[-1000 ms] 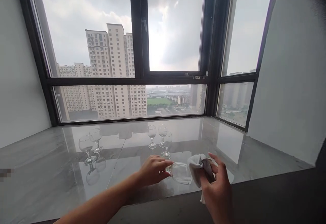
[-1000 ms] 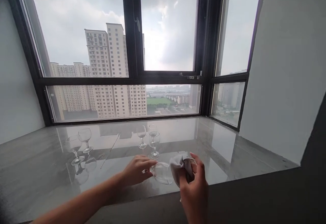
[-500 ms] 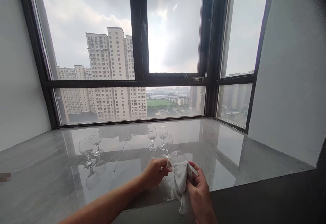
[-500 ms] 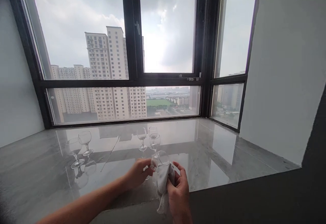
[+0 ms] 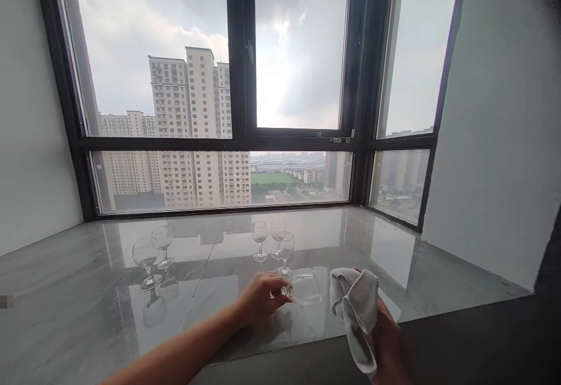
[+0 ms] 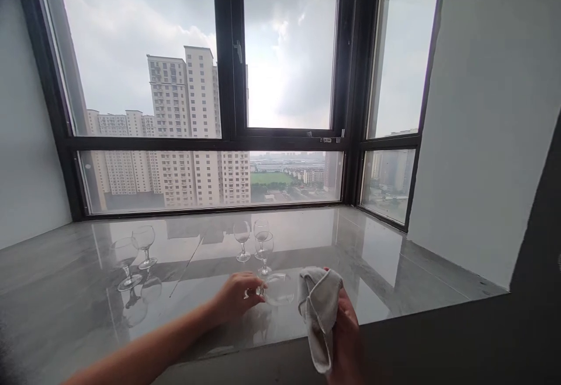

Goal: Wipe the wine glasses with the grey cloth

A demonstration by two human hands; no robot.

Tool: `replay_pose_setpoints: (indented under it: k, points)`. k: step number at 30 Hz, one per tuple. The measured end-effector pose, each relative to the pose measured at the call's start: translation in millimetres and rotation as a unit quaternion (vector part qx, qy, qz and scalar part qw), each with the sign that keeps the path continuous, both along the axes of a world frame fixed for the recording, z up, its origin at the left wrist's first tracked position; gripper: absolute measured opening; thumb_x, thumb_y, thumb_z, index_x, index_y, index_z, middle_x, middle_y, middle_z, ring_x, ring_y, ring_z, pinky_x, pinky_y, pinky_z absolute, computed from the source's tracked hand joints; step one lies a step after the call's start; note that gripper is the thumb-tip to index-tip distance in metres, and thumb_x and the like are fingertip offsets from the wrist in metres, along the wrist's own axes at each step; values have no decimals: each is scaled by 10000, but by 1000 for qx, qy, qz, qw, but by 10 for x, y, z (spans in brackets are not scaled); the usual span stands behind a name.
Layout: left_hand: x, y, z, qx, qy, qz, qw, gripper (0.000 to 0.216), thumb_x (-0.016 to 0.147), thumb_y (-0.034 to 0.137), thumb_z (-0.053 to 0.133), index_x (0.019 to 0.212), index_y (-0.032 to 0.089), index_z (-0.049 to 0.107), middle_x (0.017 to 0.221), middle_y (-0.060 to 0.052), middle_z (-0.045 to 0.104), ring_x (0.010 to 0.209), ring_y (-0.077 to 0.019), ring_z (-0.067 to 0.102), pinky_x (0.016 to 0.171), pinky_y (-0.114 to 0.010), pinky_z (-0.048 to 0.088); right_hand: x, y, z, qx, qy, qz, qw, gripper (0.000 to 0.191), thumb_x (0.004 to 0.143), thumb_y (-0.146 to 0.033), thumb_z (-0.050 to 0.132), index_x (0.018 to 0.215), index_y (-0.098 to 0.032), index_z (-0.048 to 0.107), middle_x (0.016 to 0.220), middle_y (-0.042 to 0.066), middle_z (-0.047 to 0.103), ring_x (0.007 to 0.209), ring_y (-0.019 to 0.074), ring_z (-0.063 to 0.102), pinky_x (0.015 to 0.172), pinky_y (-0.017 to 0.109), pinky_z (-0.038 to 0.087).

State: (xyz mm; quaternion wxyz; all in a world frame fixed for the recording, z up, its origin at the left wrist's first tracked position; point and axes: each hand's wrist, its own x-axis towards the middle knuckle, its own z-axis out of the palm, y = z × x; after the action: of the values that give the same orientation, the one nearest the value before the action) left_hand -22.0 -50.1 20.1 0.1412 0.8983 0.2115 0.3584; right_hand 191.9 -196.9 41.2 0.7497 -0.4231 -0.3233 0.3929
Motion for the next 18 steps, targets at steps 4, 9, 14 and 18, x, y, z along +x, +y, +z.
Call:
replay_pose_setpoints:
  k: [4, 9, 14, 18]
  points:
    - [1, -25, 7, 22, -14, -45, 999, 273, 861, 442, 690, 896, 181, 763, 650, -25, 662, 606, -144, 584, 610, -251, 436, 28, 50, -37, -82, -83, 51, 992, 834, 697, -646, 723, 1334, -201, 419, 720, 14, 622, 536, 184, 528, 483, 268, 404]
    - [-5, -67, 5, 49, 8, -69, 996, 300, 886, 465, 653, 898, 185, 759, 642, -25, 661, 600, -138, 579, 605, -243, 425, -106, 98, -150, -45, -357, -201, 911, 598, 875, -555, 561, 1351, -219, 425, 924, 63, 670, 783, 248, 650, 645, 311, 490]
    - [0, -105, -5, 41, 19, -67, 997, 311, 884, 482, 653, 926, 193, 760, 646, -29, 672, 613, -138, 590, 627, -236, 435, -221, 100, -225, 27, -586, -322, 743, 406, 955, -335, 400, 1341, -234, 475, 1052, 125, 664, 955, 298, 670, 615, 315, 512]
    - [-17, -94, 12, 13, 8, -35, 999, 320, 888, 492, 652, 909, 190, 759, 635, -16, 660, 619, -138, 588, 632, -238, 429, -252, 100, -214, 65, -594, -269, 755, 419, 935, -251, 421, 1352, -258, 454, 1131, 108, 661, 1012, 269, 666, 693, 311, 535]
